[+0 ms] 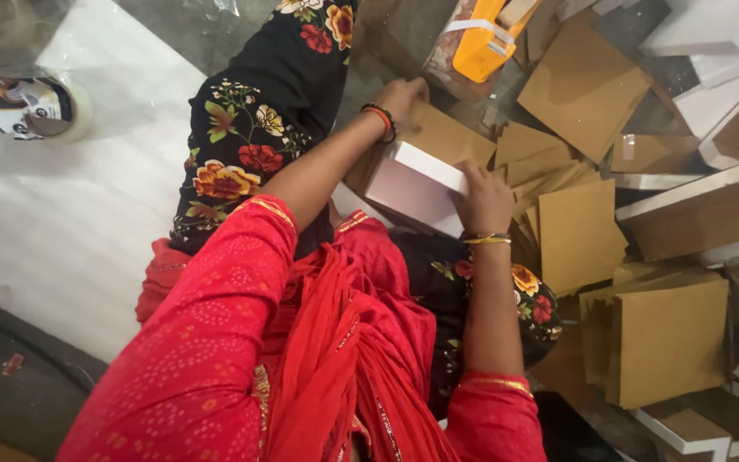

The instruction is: The person sits on the floor and assembles small cardboard boxes by folding the flaps and securing them with clear adhesive tape. They repeatedly pick up a box, fold the sides, and use a handheld tape dispenser to seal the seams.

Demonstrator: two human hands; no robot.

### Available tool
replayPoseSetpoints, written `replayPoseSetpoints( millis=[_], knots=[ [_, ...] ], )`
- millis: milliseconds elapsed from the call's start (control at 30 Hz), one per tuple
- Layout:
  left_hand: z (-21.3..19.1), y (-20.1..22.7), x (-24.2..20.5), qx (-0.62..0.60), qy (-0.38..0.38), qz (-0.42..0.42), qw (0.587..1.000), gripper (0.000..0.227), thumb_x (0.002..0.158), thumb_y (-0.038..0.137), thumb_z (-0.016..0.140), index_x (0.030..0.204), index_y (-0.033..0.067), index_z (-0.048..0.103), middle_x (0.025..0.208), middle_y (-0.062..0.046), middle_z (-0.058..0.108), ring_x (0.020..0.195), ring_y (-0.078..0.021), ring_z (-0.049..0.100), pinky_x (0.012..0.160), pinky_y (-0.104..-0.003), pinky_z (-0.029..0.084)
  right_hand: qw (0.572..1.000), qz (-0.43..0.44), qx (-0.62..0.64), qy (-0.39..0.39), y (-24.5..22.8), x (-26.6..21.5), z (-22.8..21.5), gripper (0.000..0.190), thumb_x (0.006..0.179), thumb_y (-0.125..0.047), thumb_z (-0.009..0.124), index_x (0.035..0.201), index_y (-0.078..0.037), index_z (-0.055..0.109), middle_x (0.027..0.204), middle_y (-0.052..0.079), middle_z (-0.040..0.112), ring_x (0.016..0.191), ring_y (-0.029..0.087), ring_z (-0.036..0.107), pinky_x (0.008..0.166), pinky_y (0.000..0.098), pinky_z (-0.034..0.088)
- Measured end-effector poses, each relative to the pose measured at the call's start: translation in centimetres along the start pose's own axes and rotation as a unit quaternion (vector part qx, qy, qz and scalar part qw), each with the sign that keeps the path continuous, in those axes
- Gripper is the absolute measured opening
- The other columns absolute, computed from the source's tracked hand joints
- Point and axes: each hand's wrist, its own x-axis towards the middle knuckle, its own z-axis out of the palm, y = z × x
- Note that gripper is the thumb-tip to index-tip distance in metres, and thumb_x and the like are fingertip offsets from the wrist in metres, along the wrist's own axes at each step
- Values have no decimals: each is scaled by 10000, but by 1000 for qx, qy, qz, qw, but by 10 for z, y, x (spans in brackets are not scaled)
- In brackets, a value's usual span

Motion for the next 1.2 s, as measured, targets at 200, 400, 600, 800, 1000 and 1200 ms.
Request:
replayPoseSetpoints(
  millis=[200,400,600,800,1000,1200],
  knots=[
    [18,-19,13,-79,36,69,994,436,610,248,895,988,101,737,984,-155,749,933,-328,722,839,-425,565,998,54,-1,-36,-25,-9,1,528,756,-383,882,1189,-197,643,1133,55,684,1106,331,615,897,481,509],
    [-15,2,24,-85,-174,86,977,407,831,497,802,927,103,772,868,-131,739,835,-294,717,777,-422,551,981,-7,-88,173,-31,-1,12,987,551,-271,874,1473,-161,540,1467,212,521,1367,418,428,1138,560,243],
    [-19,59,-51,153,-116,284,939,851,374,438,991,1090,91,691,1063,-183,703,986,-421,664,818,-509,544,999,29,-30,-4,-15,4,28,559,862,-232,814,1376,-256,595,1276,26,629,1309,238,559,1235,508,346],
    [-34,80,-56,262,-115,88,954,529,756,241,827,1256,299,665,1107,-82,733,1029,-318,707,803,-486,561,979,6,-4,202,36,-4,-33,545,824,-189,813,1329,-100,626,1268,171,633,1220,390,545,1043,521,356],
    [-65,91,-34,285,-164,67,942,575,784,335,818,1316,276,610,1068,-97,736,995,-343,705,786,-504,561,916,399,-42,14,191,-73,-51,844,707,-280,890,1432,-215,462,1426,158,442,1338,400,404,1087,549,329],
    [-60,85,-36,281,-120,102,947,555,789,337,807,1302,249,612,1094,-93,731,997,-345,707,778,-504,567,891,450,7,-48,258,-104,28,1158,591,-370,967,1535,-330,298,1583,145,250,1457,409,262,1131,576,302]
  ],
)
